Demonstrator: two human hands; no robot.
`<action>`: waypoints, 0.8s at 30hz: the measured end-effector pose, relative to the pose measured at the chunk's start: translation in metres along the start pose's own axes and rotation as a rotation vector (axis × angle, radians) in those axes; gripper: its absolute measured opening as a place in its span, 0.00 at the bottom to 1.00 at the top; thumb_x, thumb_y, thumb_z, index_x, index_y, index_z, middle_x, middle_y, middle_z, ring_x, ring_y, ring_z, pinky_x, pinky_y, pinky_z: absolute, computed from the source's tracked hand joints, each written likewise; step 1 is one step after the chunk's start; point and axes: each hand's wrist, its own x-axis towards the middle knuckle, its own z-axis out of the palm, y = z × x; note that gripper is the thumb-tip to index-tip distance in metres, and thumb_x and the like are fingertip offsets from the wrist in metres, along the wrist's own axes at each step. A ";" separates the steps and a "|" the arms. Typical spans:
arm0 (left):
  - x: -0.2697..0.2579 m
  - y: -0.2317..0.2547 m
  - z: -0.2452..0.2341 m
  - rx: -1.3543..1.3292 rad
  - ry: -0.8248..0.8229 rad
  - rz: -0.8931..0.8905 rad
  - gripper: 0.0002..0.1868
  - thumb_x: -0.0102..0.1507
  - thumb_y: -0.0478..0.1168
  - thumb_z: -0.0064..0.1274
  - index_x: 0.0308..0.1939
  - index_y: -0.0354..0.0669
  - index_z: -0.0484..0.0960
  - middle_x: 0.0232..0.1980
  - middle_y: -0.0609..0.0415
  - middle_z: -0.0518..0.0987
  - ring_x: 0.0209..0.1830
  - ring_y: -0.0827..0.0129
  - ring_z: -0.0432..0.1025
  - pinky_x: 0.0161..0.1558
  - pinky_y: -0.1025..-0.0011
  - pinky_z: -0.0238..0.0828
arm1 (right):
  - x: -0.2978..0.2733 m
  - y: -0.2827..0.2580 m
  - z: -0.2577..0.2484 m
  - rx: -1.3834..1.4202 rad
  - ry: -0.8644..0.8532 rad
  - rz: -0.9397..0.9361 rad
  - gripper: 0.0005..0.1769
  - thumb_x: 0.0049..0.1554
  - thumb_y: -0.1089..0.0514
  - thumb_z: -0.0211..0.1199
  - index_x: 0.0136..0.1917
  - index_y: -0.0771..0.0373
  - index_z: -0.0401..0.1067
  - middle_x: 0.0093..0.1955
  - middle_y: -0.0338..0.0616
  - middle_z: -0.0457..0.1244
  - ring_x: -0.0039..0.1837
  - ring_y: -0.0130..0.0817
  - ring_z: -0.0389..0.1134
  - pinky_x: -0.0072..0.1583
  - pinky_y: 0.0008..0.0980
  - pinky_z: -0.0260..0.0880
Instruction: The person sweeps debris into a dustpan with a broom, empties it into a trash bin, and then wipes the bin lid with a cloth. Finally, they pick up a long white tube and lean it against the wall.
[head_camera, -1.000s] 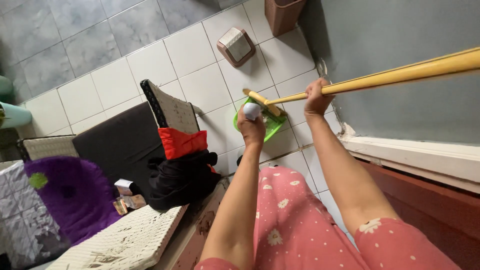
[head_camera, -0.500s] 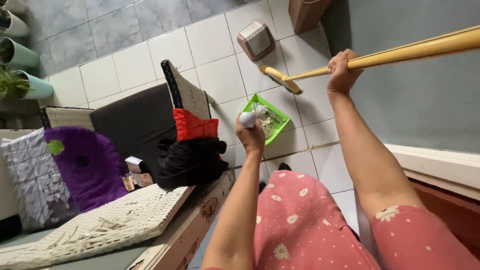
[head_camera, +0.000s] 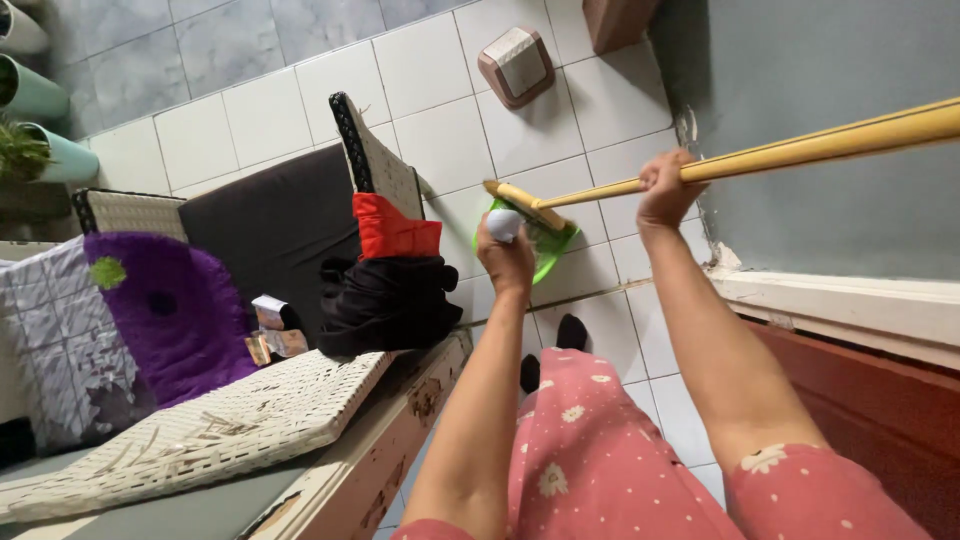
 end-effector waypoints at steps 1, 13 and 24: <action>-0.002 0.001 -0.005 -0.003 -0.003 0.003 0.10 0.60 0.29 0.59 0.44 0.35 0.76 0.42 0.44 0.78 0.43 0.53 0.73 0.48 0.64 0.70 | 0.005 -0.014 -0.003 0.000 0.004 -0.004 0.19 0.58 0.64 0.49 0.27 0.58 0.53 0.22 0.36 0.50 0.25 0.26 0.50 0.29 0.29 0.51; -0.037 -0.003 -0.032 -0.041 -0.064 -0.107 0.09 0.57 0.29 0.58 0.39 0.35 0.75 0.32 0.46 0.78 0.31 0.59 0.74 0.39 0.66 0.72 | 0.019 -0.035 -0.045 0.069 0.001 -0.124 0.21 0.64 0.60 0.52 0.30 0.57 0.51 0.24 0.36 0.49 0.28 0.26 0.50 0.33 0.30 0.53; -0.073 0.005 -0.029 -0.074 -0.086 0.000 0.09 0.56 0.30 0.59 0.38 0.37 0.76 0.37 0.43 0.77 0.36 0.49 0.74 0.42 0.61 0.72 | -0.081 0.006 -0.053 0.092 0.088 0.034 0.17 0.59 0.62 0.51 0.29 0.58 0.55 0.25 0.35 0.51 0.29 0.27 0.53 0.34 0.30 0.56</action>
